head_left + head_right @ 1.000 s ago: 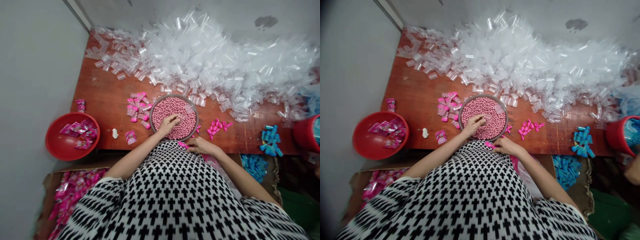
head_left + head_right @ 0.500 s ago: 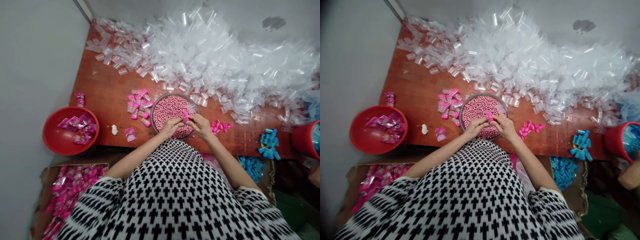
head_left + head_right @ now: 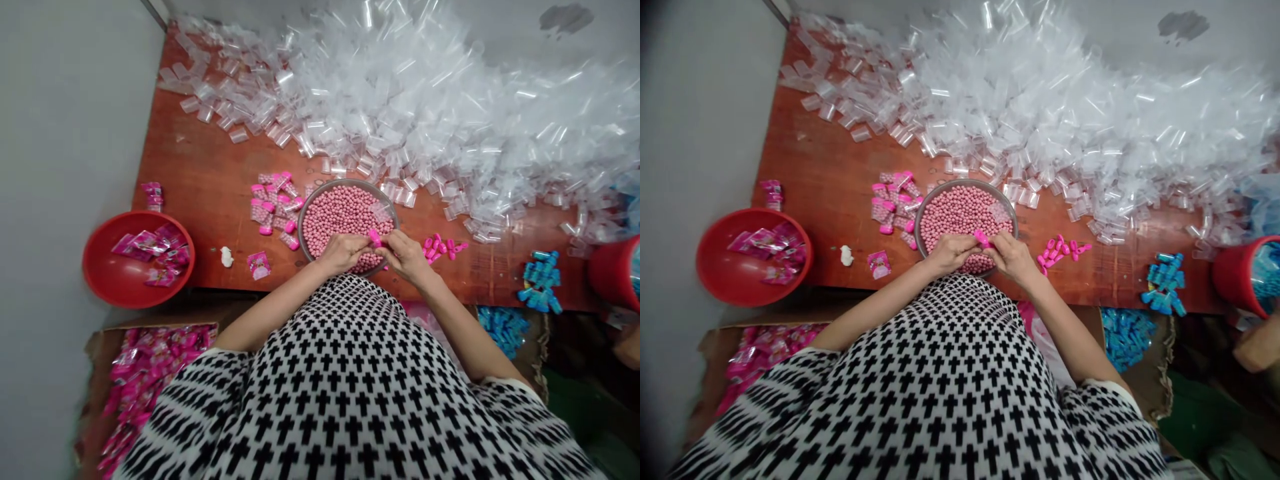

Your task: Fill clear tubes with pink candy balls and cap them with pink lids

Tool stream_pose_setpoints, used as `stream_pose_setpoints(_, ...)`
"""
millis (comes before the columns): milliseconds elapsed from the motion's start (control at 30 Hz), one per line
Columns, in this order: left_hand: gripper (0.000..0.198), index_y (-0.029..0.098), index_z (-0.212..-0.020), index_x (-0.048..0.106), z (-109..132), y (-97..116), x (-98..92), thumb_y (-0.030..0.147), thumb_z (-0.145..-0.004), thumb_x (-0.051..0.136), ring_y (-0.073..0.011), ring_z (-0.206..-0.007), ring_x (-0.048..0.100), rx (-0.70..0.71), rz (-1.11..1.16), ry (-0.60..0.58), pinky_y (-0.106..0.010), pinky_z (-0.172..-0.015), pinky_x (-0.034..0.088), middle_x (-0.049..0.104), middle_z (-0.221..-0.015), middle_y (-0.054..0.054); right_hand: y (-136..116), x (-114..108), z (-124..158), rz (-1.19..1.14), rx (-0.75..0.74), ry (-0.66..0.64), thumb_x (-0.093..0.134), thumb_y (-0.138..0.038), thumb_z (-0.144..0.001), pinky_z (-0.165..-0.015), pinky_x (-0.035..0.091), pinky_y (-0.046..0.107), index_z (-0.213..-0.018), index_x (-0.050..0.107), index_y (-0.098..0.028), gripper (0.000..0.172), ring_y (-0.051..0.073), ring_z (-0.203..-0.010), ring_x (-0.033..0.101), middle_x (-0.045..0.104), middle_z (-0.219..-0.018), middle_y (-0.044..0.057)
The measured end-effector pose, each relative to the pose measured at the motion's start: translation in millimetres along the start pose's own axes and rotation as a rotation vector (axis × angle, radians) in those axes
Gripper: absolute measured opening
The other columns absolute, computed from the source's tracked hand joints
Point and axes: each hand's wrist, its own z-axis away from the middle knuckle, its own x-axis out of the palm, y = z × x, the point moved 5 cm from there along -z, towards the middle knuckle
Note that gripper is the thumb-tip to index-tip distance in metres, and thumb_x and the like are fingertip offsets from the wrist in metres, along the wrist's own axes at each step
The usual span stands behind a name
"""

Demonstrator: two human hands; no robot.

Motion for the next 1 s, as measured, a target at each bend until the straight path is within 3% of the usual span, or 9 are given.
stream_pose_setpoints(100, 0.022, 0.021, -0.071, 0.070, -3.9, -1.7, -2.2, 0.040, -0.078, 0.062, -0.0158, -0.067, 0.062, -0.046, 0.065, 0.014, -0.023, -0.067, 0.043, 0.068, -0.067, -0.002, 3.3, -3.3, -5.0, -0.014, 0.005, 0.013, 0.039, -0.041, -0.094, -0.076, 0.047, 0.031, -0.103, 0.061, -0.019, 0.033, 0.021, -0.083, 0.057, 0.061, -0.086, 0.009)
stream_pose_setpoints(200, 0.023, 0.021, -0.082, 0.072, -5.7, -5.6, 1.5, 0.038, -0.080, 0.058, -0.0160, -0.070, 0.063, -0.101, 0.123, -0.036, -0.023, -0.067, 0.044, 0.071, -0.074, 0.000, -7.7, -16.4, -13.6, 0.080, -0.017, 0.025, 0.042, -0.043, -0.093, -0.088, 0.046, 0.037, -0.123, 0.054, -0.019, 0.040, 0.025, -0.104, 0.056, 0.061, -0.110, 0.013)
stream_pose_setpoints(300, 0.022, 0.020, -0.084, 0.072, -5.8, -8.3, 5.6, 0.036, -0.080, 0.057, -0.0171, -0.074, 0.063, -0.107, 0.146, -0.074, -0.024, -0.069, 0.046, 0.072, -0.078, 0.000, -31.7, -27.7, -23.2, 0.232, -0.172, -0.057, 0.051, -0.042, -0.089, -0.107, 0.031, 0.047, -0.136, 0.042, -0.022, 0.052, 0.029, -0.131, 0.036, 0.047, -0.138, 0.010)
stream_pose_setpoints(367, 0.023, 0.017, -0.081, 0.072, -4.9, -11.4, 5.7, 0.035, -0.078, 0.058, -0.0174, -0.072, 0.063, -0.124, 0.197, -0.059, -0.025, -0.068, 0.046, 0.071, -0.076, 0.000, -42.3, -29.5, -27.7, 0.281, -0.269, -0.155, 0.054, -0.040, -0.088, -0.112, 0.021, 0.049, -0.137, 0.040, -0.024, 0.053, 0.029, -0.135, 0.030, 0.044, -0.141, 0.008)
stream_pose_setpoints(533, 0.029, 0.013, -0.084, 0.070, 1.1, -22.9, -0.6, 0.039, -0.072, 0.065, -0.0141, -0.066, 0.060, -0.267, 0.502, 0.094, -0.026, -0.065, 0.047, 0.068, -0.074, -0.002, -30.8, -26.4, -31.3, 0.367, -0.161, -0.151, 0.061, -0.048, -0.081, -0.104, 0.028, 0.050, -0.137, 0.039, -0.015, 0.069, 0.035, -0.122, 0.042, 0.052, -0.128, 0.018)
stream_pose_setpoints(700, 0.031, 0.014, -0.083, 0.063, 5.1, -26.4, 8.3, 0.039, -0.066, 0.071, -0.0120, -0.067, 0.059, -0.403, 0.806, 0.179, -0.026, -0.068, 0.049, 0.065, -0.073, 0.000, -21.5, -2.6, -23.5, 0.386, -0.026, -0.072, 0.059, -0.054, -0.080, -0.093, 0.037, 0.049, -0.140, 0.031, -0.007, 0.081, 0.037, -0.113, 0.046, 0.050, -0.125, 0.023)
stream_pose_setpoints(1000, 0.023, 0.013, -0.075, 0.062, 5.8, -25.0, 20.1, 0.035, -0.069, 0.068, -0.0103, -0.063, 0.056, -0.358, 0.819, 0.226, -0.024, -0.066, 0.047, 0.062, -0.067, 0.001, -8.3, 20.3, -23.4, 0.313, 0.067, 0.083, 0.056, -0.044, -0.078, -0.085, 0.044, 0.042, -0.122, 0.048, -0.009, 0.057, 0.032, -0.099, 0.053, 0.059, -0.103, 0.018)
